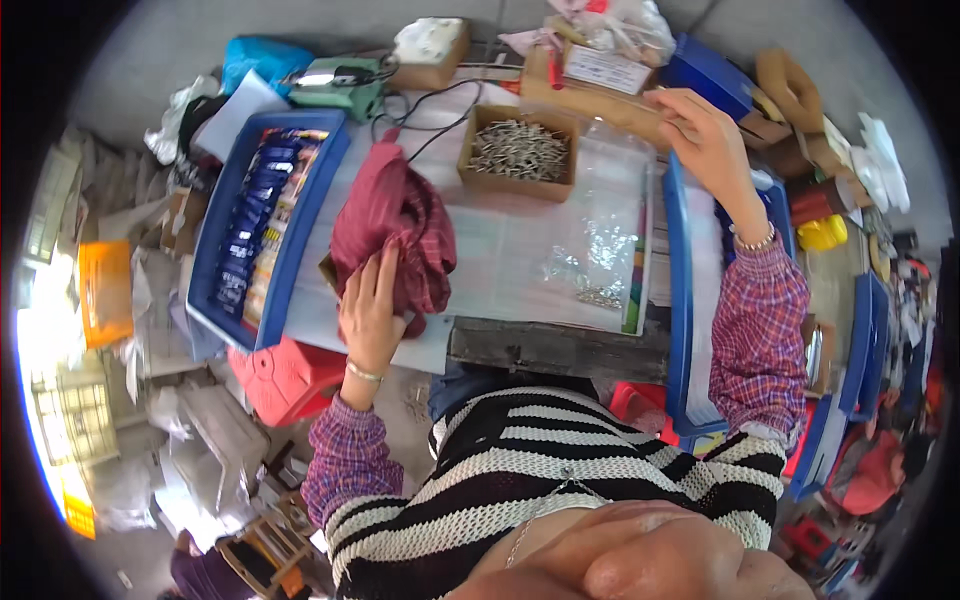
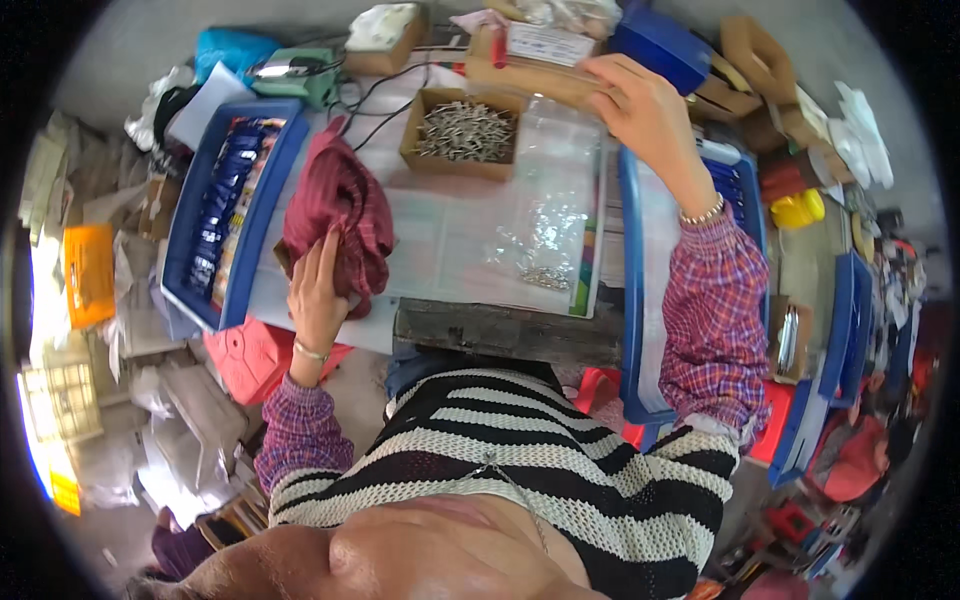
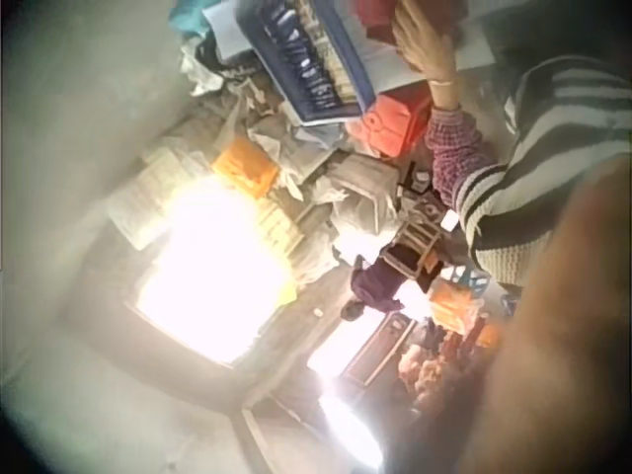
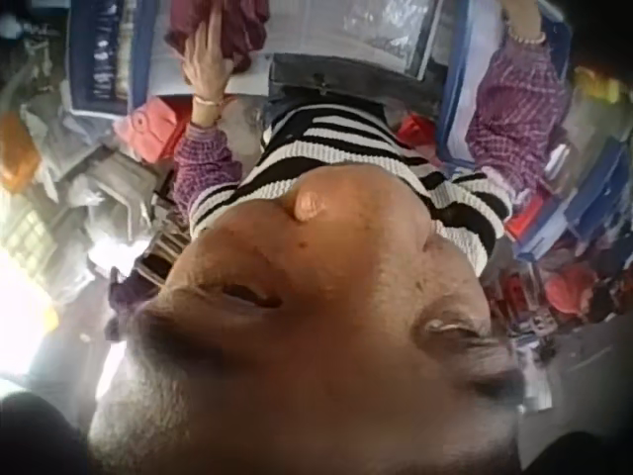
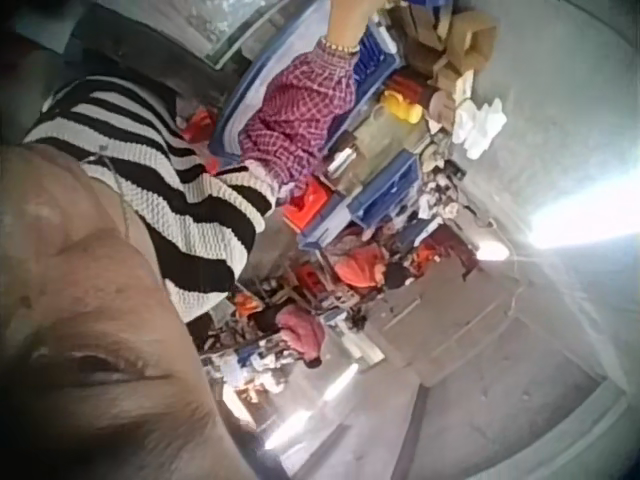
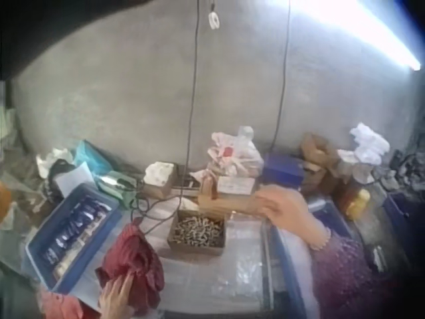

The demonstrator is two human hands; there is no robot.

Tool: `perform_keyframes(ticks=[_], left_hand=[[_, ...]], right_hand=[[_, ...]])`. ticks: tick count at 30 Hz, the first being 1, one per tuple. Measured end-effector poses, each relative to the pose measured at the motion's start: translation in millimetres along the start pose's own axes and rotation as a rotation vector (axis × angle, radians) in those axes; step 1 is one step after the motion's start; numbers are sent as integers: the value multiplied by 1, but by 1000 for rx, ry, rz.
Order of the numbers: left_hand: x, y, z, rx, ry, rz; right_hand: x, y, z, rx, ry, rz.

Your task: Packaging small metal components and hardware into cardboard boxes and plastic bags at a workstation.

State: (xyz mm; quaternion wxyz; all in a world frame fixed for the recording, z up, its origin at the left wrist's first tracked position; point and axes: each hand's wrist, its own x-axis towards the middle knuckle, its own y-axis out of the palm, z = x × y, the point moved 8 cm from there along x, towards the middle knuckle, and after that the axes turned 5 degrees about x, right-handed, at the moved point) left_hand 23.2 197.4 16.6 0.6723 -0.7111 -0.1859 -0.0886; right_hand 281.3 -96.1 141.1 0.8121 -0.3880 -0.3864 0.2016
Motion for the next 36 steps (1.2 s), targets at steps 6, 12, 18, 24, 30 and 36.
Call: perform_keyframes(ticks=[6,12,18,24,30,36], left_hand=[[-6,-3,5,-136,-43,39],[-20,-1,16,-79,-149,6],[-10,4,8,-83,-100,44],[-5,0,18,-214,-122,1],[16,-25,31,-295,-192,-48],[33,-43,31,-236,-105,-112]], right_hand=[[-16,-35,-63,-196,62,-193],[-41,-46,-104,-127,135,-240],[-54,-31,-120,18,246,-164],[-53,-22,-101,-25,195,-141],[-54,-23,-92,-48,145,-149],[-57,-22,-99,-61,115,-162]])
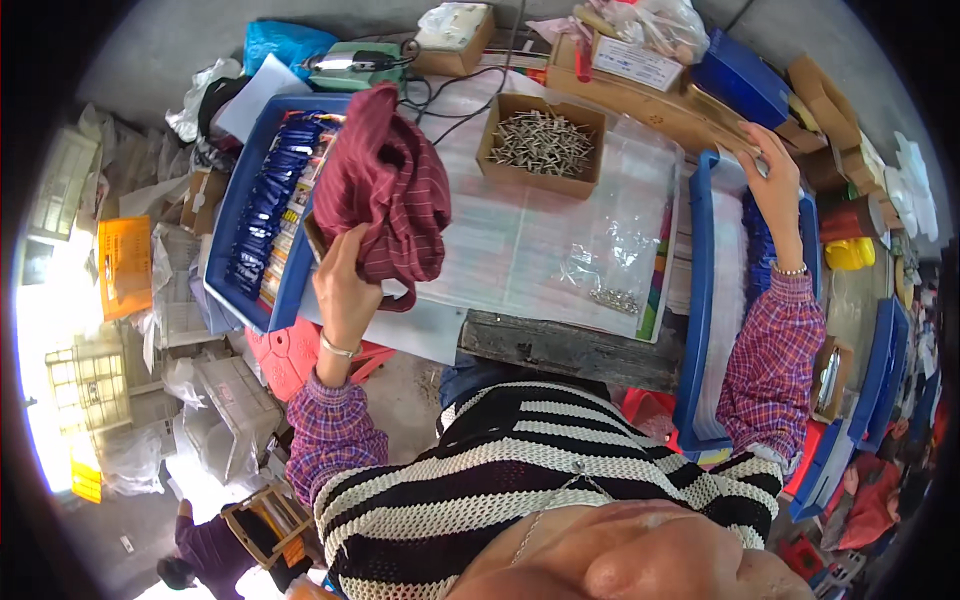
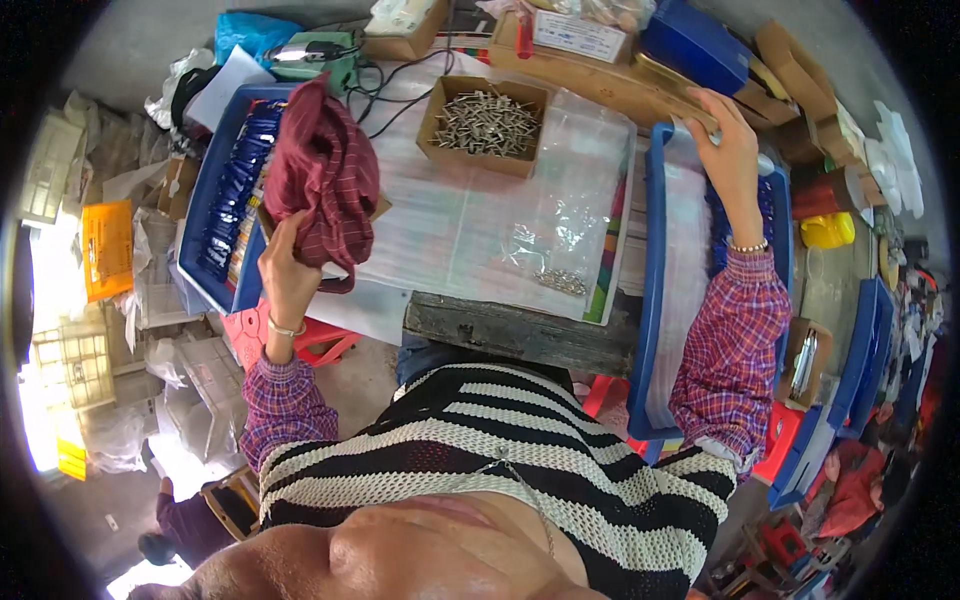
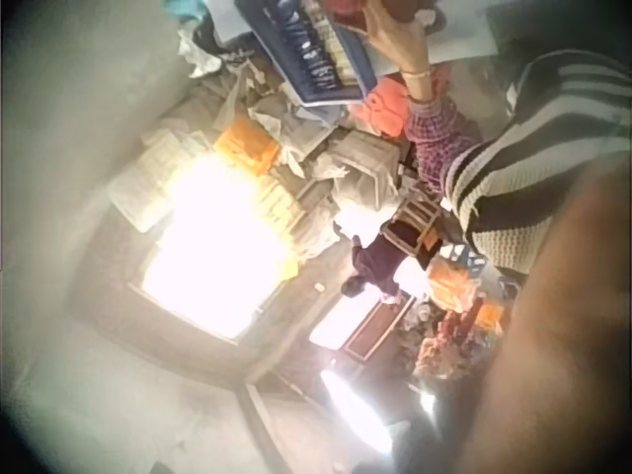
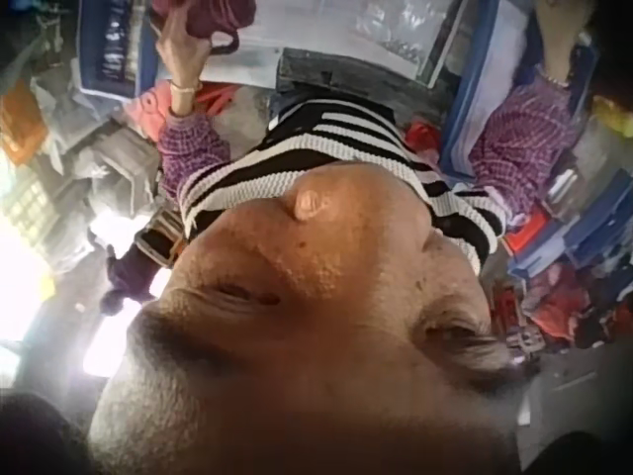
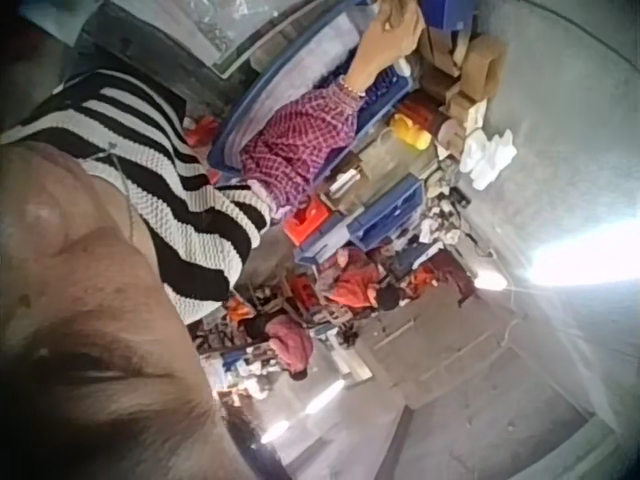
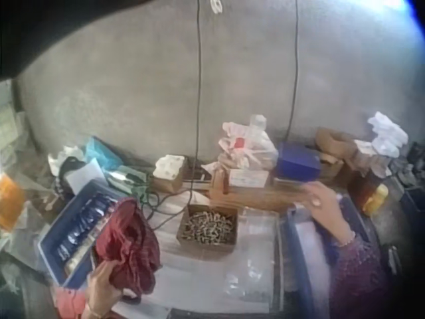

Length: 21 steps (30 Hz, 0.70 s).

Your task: Packaging small metal components and hardware into cardboard boxes and plastic bags at a workstation.

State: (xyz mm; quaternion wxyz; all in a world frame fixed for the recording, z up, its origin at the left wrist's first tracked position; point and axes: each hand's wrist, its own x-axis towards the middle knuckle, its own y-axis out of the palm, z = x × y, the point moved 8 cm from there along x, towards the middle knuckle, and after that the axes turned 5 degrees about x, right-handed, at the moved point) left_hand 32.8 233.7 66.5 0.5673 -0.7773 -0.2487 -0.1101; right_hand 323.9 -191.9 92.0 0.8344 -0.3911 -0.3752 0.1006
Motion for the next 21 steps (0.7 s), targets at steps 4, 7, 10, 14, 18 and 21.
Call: perform_keyframes(ticks=[4,7,10,14,18,21], left_hand=[[12,-12,4,-6,9,-47],[33,-18,10,18,-18,-61],[58,-30,8,-24,17,-111],[76,-37,8,-68,24,-137],[85,-36,-2,68,62,-141],[74,-42,13,116,-3,-123]], right_hand=[[0,7,-4,36,-6,10],[-5,2,-14,41,5,31],[-17,5,-49,85,90,49],[-21,-1,-44,97,138,70],[-33,-12,-48,14,172,24],[-29,2,-37,111,71,-30]])
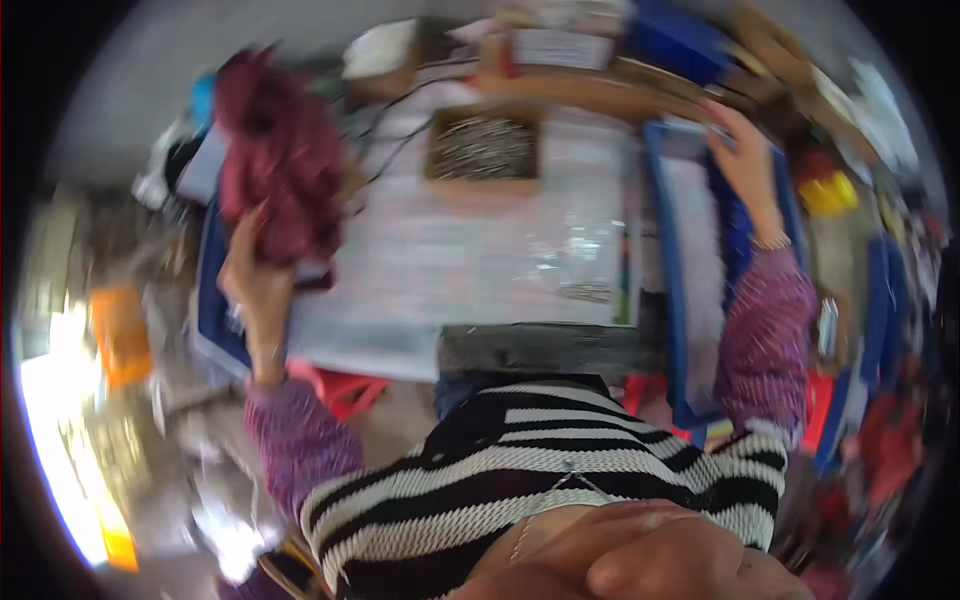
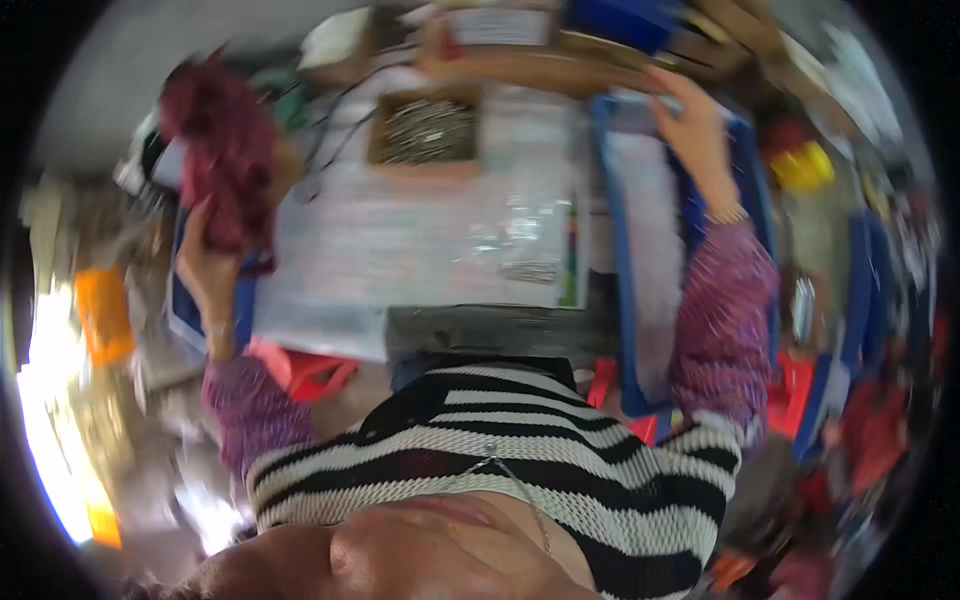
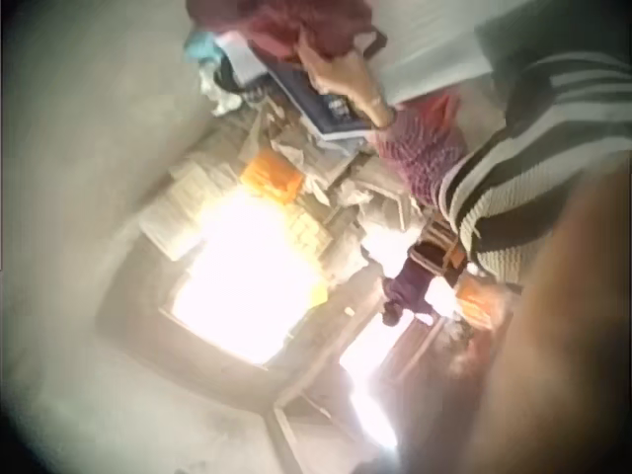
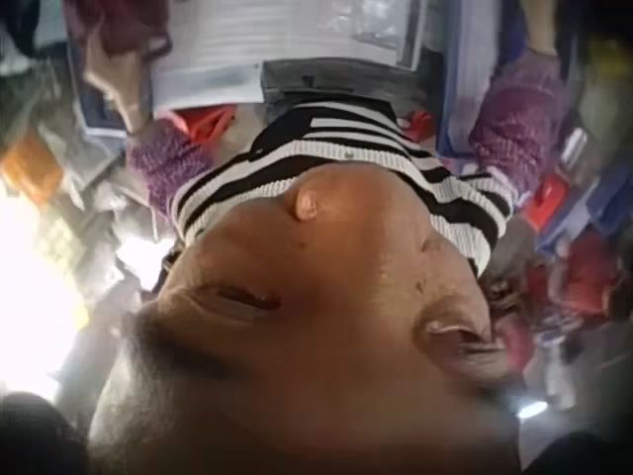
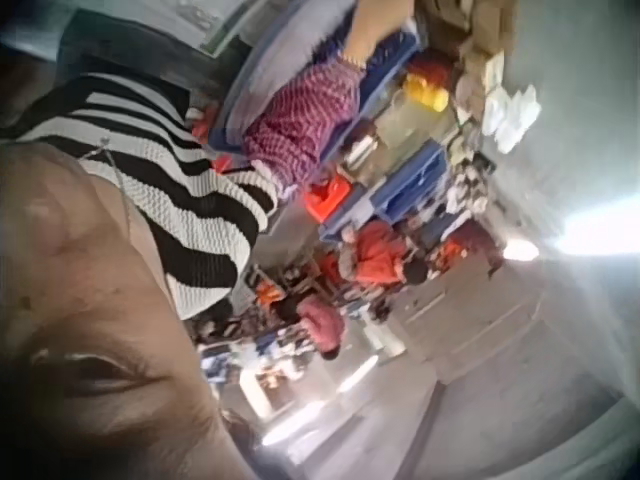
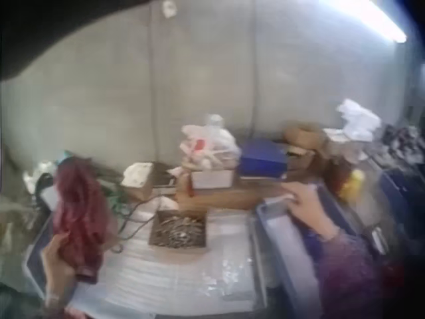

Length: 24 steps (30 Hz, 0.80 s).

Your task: Packaging small metal components and hardware into cardboard boxes and plastic bags at a workstation.

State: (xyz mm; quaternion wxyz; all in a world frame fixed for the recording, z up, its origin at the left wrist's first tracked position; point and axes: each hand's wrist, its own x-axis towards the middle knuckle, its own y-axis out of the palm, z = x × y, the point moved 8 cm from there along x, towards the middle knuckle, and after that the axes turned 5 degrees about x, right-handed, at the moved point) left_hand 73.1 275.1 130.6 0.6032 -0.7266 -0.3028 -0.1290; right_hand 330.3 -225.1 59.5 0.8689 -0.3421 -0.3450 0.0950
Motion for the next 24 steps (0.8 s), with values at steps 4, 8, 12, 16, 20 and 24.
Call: perform_keyframes(ticks=[4,8,12,16,20,24], left_hand=[[4,-9,-3,-48,108,-55],[19,-11,-35,-110,160,-75],[29,-9,-65,-156,195,-100],[40,-6,-110,-216,324,-93],[53,2,-142,-239,368,-32],[61,10,-174,-301,437,-28]], right_hand=[[1,-21,9,-139,-5,-61],[1,-45,0,-151,23,-140],[0,-55,-12,-158,61,-181],[-3,-54,-26,-161,126,-178],[-9,-56,-33,-154,144,-190],[-19,-59,-40,-154,202,-164]])
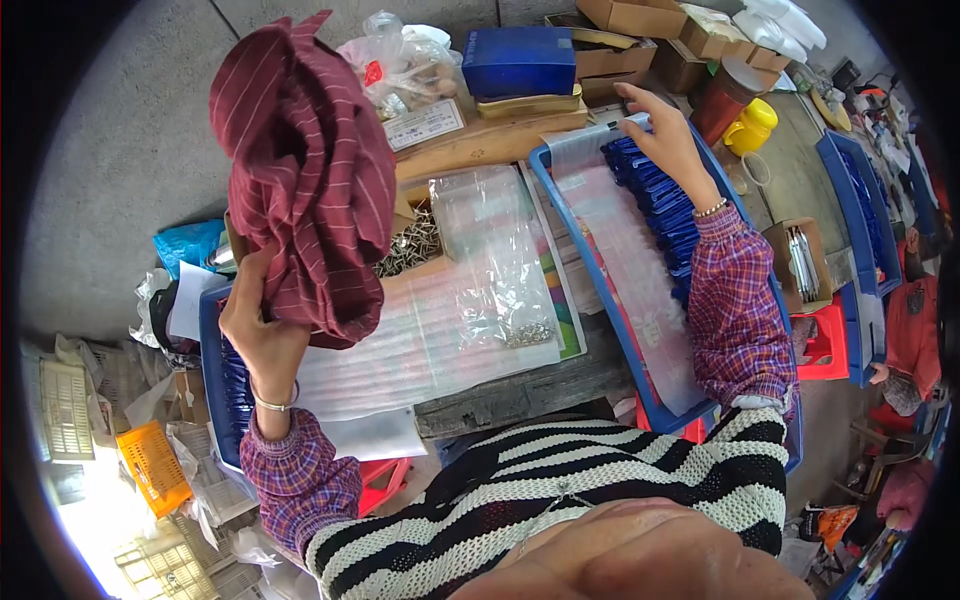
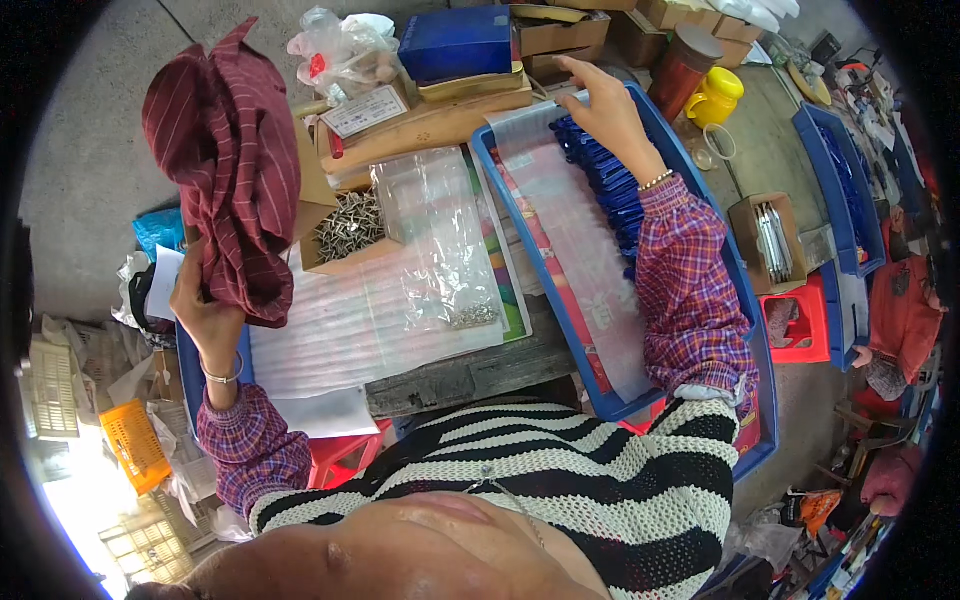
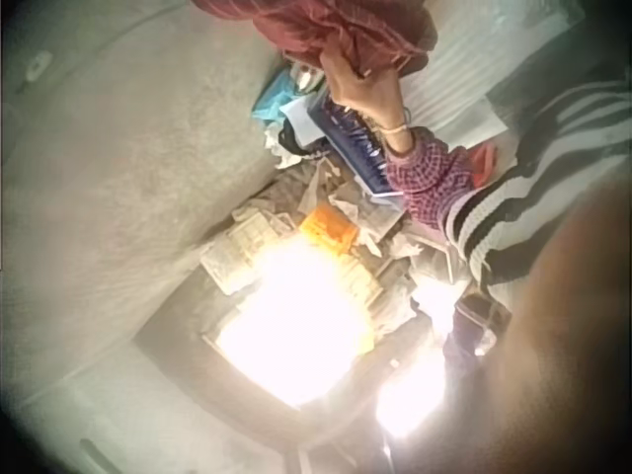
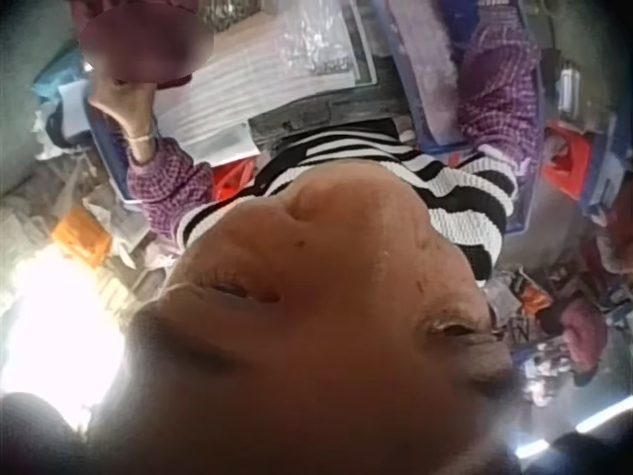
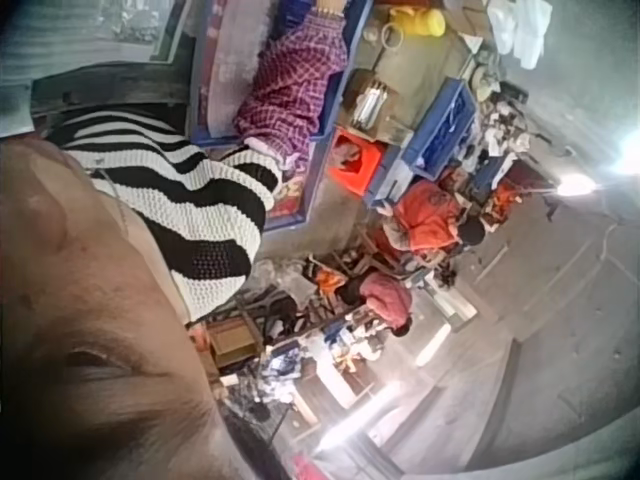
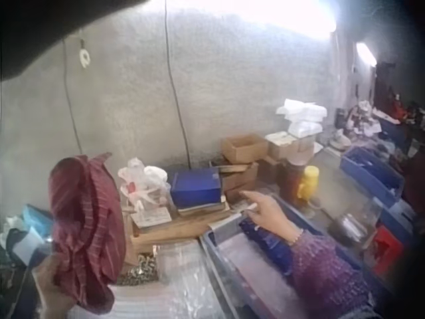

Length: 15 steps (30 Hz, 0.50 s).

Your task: Packaging small metal components and hardware into cardboard boxes and plastic bags at a workstation.

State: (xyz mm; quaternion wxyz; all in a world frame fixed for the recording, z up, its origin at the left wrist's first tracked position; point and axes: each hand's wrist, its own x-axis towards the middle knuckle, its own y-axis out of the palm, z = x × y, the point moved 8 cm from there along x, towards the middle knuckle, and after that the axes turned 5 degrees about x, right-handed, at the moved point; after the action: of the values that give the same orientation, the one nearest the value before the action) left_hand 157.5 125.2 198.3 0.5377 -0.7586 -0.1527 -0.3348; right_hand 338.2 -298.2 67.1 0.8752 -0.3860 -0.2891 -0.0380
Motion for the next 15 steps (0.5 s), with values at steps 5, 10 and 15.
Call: perform_keyframes(ticks=[5,10,15], left_hand=[[20,18,-19,-78,47,27],[51,39,-35,-119,114,32],[99,66,-66,-185,262,-47]], right_hand=[[-9,4,8,98,-46,50],[-13,9,13,206,-19,92],[-12,20,18,252,-1,140]])
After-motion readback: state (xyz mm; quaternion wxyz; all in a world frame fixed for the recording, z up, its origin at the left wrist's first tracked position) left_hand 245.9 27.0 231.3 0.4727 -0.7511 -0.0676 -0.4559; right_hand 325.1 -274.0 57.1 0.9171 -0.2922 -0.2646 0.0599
